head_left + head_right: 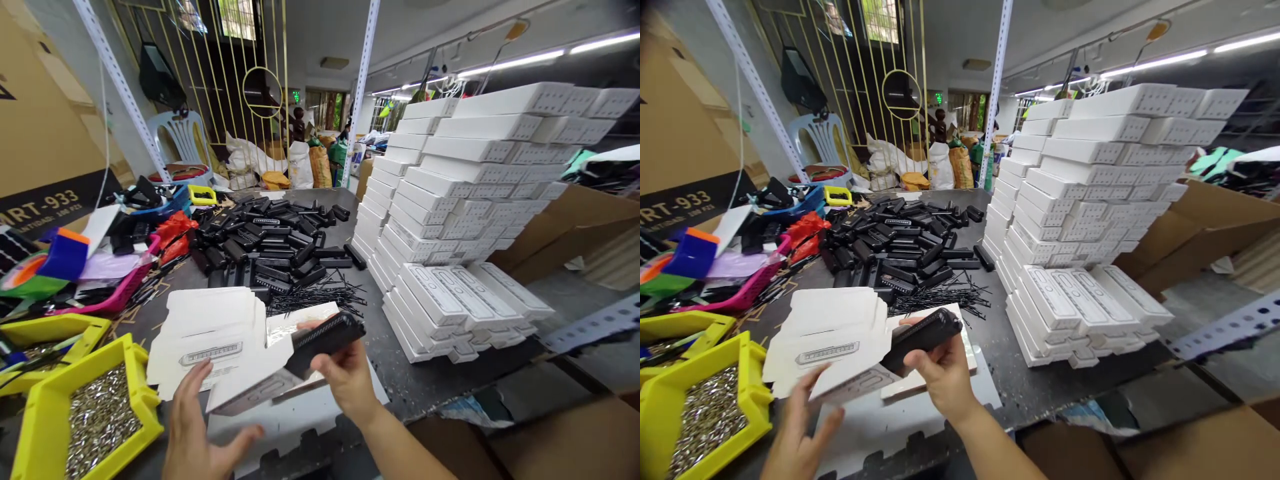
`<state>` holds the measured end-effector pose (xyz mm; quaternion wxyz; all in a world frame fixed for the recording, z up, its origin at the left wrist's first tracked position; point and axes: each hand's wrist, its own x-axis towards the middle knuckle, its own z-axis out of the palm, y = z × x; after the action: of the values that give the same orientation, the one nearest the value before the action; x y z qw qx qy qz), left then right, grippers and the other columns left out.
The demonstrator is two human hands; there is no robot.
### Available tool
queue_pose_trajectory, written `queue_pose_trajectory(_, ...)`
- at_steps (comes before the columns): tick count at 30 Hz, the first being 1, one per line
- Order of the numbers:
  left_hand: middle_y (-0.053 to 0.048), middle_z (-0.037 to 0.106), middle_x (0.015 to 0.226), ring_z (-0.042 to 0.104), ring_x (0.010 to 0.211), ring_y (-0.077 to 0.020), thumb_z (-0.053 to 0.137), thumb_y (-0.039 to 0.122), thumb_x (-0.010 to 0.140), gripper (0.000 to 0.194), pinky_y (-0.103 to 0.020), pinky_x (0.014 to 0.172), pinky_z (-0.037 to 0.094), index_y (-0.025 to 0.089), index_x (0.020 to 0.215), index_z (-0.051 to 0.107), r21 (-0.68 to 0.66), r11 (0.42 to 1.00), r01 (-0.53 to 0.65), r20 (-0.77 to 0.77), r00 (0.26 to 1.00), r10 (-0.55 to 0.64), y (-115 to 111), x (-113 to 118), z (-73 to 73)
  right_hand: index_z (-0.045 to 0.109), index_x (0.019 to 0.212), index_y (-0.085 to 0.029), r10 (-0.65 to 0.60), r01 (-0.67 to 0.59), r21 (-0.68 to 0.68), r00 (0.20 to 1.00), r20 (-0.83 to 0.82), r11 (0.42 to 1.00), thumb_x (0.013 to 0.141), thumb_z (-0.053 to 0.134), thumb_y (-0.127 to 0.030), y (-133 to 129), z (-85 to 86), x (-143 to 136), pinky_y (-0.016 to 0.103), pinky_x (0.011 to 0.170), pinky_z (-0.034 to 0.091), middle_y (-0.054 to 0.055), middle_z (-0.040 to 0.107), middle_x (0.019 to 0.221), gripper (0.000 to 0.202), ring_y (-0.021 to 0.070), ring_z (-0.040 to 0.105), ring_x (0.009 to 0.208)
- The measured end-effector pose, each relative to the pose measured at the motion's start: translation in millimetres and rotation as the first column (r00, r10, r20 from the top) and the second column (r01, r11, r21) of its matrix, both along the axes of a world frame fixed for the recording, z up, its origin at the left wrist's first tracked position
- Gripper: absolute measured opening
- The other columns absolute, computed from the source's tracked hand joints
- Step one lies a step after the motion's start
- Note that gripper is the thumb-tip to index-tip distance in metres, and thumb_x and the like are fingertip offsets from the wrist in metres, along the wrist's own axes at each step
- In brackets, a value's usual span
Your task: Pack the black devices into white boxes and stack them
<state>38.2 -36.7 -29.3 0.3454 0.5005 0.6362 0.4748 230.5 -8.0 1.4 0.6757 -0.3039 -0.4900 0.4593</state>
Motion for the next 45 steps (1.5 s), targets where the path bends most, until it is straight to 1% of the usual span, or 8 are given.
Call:
queue_pose_trajectory(4,-0.008,0.063,0.119,0.059,0.109,-0.0315,0.077,0.042,0.057,0.082,-0.043,0.09,0.049,0.029,0.129,0.04,0.099,0.944,0.316,-0.514,0.828,-0.223,-1.8,-7.2,-7.0,0.034,0.126,-0.035,0.133,-0.135,0.054,0.99,0.037,0.989,0.071,0.078,-0.029,-14.3,-2.2,-10.7,0.033,0.081,0.054,0.003,0.065,0.109,0.071,0.019,0.066,0.092)
queue_pose_trajectory(7,-0.001,0.071,0.097,0.069,0.083,-0.0231,0.062,0.031,0.07,0.062,-0.029,0.067,0.053,0.031,0.128,0.039,-0.064,0.952,0.3,-0.415,0.859,-0.299,-4.7,6.3,-1.9,0.043,0.126,-0.033,0.102,-0.178,0.131,0.889,0.446,0.975,0.075,0.072,-0.042,-3.2,-4.7,5.2,0.034,0.092,0.048,0.004,0.058,0.122,0.059,0.0207,0.059,0.108)
queue_pose_trajectory(10,-0.001,0.07,0.089,0.067,0.07,-0.0202,0.065,0.039,0.066,0.061,-0.026,0.061,0.052,0.024,0.121,0.043,0.021,0.987,0.159,-0.342,0.929,-0.142,-8.0,16.0,7.4,0.054,0.117,-0.025,-0.113,0.163,0.019,0.593,0.797,0.986,0.093,0.043,-0.04,30.5,-15.4,51.5,0.03,0.09,0.046,0.006,0.059,0.12,0.03,0.0178,0.057,0.107)
queue_pose_trajectory(20,0.002,0.067,0.077,0.061,0.061,-0.0182,0.065,0.032,0.068,0.058,-0.024,0.059,0.045,0.027,0.123,0.044,-0.017,0.964,0.266,-0.258,0.93,-0.261,4.2,31.0,5.0,0.062,0.077,-0.013,-0.077,0.46,-0.039,0.231,0.97,0.887,0.082,0.052,-0.012,59.9,-26.8,122.0,0.033,0.074,0.044,0.013,0.064,0.081,0.011,0.0227,0.06,0.079)
queue_pose_trajectory(25,-0.002,0.069,0.091,0.063,0.072,-0.0222,0.067,0.027,0.066,0.066,-0.025,0.06,0.045,0.029,0.129,0.047,-0.048,0.931,0.362,-0.236,0.902,-0.362,9.5,32.5,2.6,0.062,0.103,-0.021,-0.138,-0.049,0.163,0.328,0.935,0.985,0.092,0.041,-0.015,20.9,34.6,87.9,0.032,0.083,0.046,0.007,0.064,0.103,0.024,0.0196,0.057,0.096)
queue_pose_trajectory(29,0.0,0.068,0.076,0.057,0.056,-0.0181,0.068,0.028,0.066,0.076,-0.024,0.055,0.042,0.029,0.136,0.04,0.044,0.947,0.317,-0.228,0.926,-0.3,6.8,34.1,-7.3,0.064,0.108,-0.023,-0.013,-0.545,0.151,0.249,0.968,0.825,0.091,0.044,-0.011,8.6,52.4,51.1,0.032,0.084,0.047,0.006,0.067,0.097,0.029,0.0197,0.058,0.095)
queue_pose_trajectory(36,0.002,0.066,0.088,0.06,0.069,-0.0149,0.068,0.024,0.07,0.032,-0.023,0.068,0.044,0.028,0.098,0.053,0.15,0.907,0.393,-0.195,0.911,-0.363,8.4,20.2,-10.2,0.052,0.126,-0.024,0.224,-0.163,-0.168,0.861,0.456,0.972,0.085,0.062,-0.034,15.0,-11.0,11.8,0.032,0.083,0.05,0.005,0.065,0.105,0.044,0.0166,0.062,0.091)
queue_pose_trajectory(45,-0.003,0.07,0.087,0.064,0.061,-0.021,0.07,0.024,0.064,0.099,-0.027,0.06,0.046,0.026,0.145,0.014,0.009,0.964,0.267,-0.081,0.961,-0.266,12.8,37.6,5.2,0.07,0.108,-0.026,0.221,-0.232,-0.023,0.891,0.395,0.973,0.086,0.059,-0.04,5.3,-31.7,-25.2,0.039,0.096,0.046,0.006,0.067,0.113,0.028,0.0217,0.061,0.106)
